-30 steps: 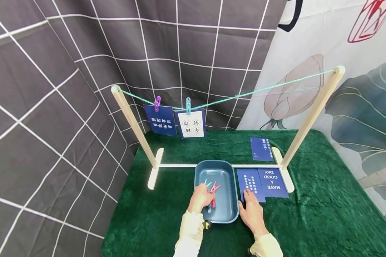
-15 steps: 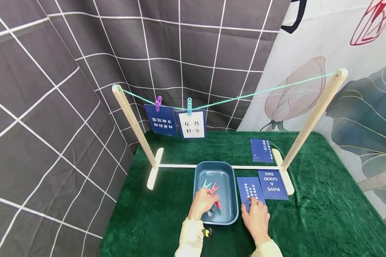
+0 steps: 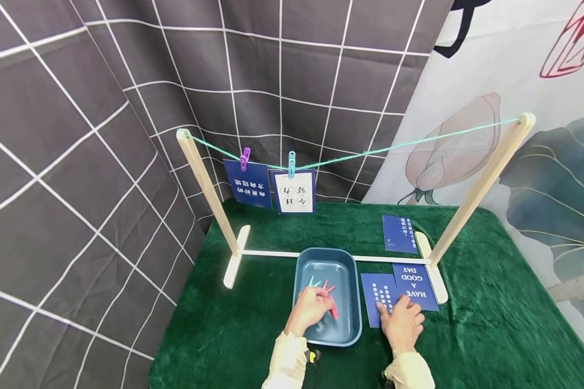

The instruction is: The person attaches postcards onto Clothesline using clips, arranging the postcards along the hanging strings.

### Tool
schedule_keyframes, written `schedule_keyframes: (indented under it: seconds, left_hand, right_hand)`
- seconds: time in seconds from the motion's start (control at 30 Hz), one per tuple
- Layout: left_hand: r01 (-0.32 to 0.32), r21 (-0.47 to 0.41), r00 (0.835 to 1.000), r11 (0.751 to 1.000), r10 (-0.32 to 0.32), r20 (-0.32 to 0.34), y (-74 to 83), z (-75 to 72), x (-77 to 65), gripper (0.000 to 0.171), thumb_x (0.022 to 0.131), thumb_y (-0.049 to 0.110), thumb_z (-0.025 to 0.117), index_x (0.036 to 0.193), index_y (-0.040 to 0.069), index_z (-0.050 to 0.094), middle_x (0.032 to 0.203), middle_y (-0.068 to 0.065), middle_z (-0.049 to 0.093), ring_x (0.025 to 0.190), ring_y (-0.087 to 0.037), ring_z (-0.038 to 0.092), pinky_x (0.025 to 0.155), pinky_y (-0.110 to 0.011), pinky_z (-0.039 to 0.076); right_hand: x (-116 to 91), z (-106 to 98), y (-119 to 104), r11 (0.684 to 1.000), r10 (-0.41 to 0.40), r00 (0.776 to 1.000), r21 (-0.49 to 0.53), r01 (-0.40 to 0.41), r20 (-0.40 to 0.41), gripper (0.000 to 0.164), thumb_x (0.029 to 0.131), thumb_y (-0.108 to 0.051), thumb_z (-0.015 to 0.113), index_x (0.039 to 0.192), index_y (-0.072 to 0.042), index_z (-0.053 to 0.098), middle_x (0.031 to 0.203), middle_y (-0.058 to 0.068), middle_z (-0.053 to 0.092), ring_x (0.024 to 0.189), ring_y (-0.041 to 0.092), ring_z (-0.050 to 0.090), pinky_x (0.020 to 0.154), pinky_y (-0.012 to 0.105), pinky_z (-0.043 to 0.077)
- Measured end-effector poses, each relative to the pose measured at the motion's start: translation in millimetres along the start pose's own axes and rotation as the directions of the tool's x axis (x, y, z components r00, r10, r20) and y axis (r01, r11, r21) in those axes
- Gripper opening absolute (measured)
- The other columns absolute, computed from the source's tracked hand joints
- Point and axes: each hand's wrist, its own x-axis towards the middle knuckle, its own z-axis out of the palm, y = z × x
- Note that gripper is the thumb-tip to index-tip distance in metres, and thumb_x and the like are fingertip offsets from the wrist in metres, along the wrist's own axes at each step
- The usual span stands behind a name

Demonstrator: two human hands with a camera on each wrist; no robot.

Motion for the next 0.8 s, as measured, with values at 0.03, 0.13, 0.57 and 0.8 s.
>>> schedule_keyframes:
  seconds: [0.03,0.13,0.57,0.8]
  left_hand:
    - [0.018,0.001,1.0,1.0,-0.018,-0.001,-0.2,-0.4,-0.5,0.01,0.078,0.014,0.063,0.083,0.006,0.066,0.06,-0.002,0.063,0.052,-0.009,0.048,0.047,-0.026,0.035]
    - [0.064,0.003,0.998,0.998,-0.064,-0.015,-1.2,-2.1,-2.1,0.017,0.076,0.016,0.067,0.087,0.004,0.065,0.059,0.0,0.061,0.052,-0.01,0.049,0.047,-0.027,0.037]
    - [-0.001,-0.075,0.998,0.997,-0.004,-0.069,-7.0,-7.0,-2.2,0.008,0.082,0.015,0.064,0.079,0.007,0.064,0.065,-0.001,0.066,0.057,-0.009,0.051,0.052,-0.027,0.038]
    - [-0.024,-0.104,0.995,0.994,0.014,-0.098,-12.0,-8.5,-4.6,0.011,0.086,0.017,0.06,0.088,0.008,0.066,0.068,0.003,0.065,0.064,-0.014,0.054,0.058,-0.027,0.04]
  right_hand:
    - [0,-2,0,1.0,0.017,1.0,0.012,-0.017,0.02,0.062,0.078,-0.028,0.07,0.113,0.008,0.034,0.103,0.036,0.031,0.093,0.054,0.032,0.075,0.062,0.028]
    - [1,-7,0,0.997,0.043,0.996,0.057,-0.047,0.076,0.066,0.076,-0.023,0.071,0.116,0.01,0.03,0.103,0.04,0.029,0.094,0.057,0.03,0.077,0.063,0.027]
    - [-7,-17,0,0.987,0.029,0.995,0.154,-0.044,0.098,0.06,0.076,-0.013,0.066,0.117,0.011,0.03,0.103,0.043,0.03,0.095,0.058,0.029,0.078,0.061,0.027]
    - [-14,-23,-5,0.968,0.015,0.997,0.247,-0.033,0.076,0.054,0.078,-0.009,0.063,0.118,0.011,0.032,0.106,0.038,0.03,0.096,0.055,0.034,0.082,0.06,0.029]
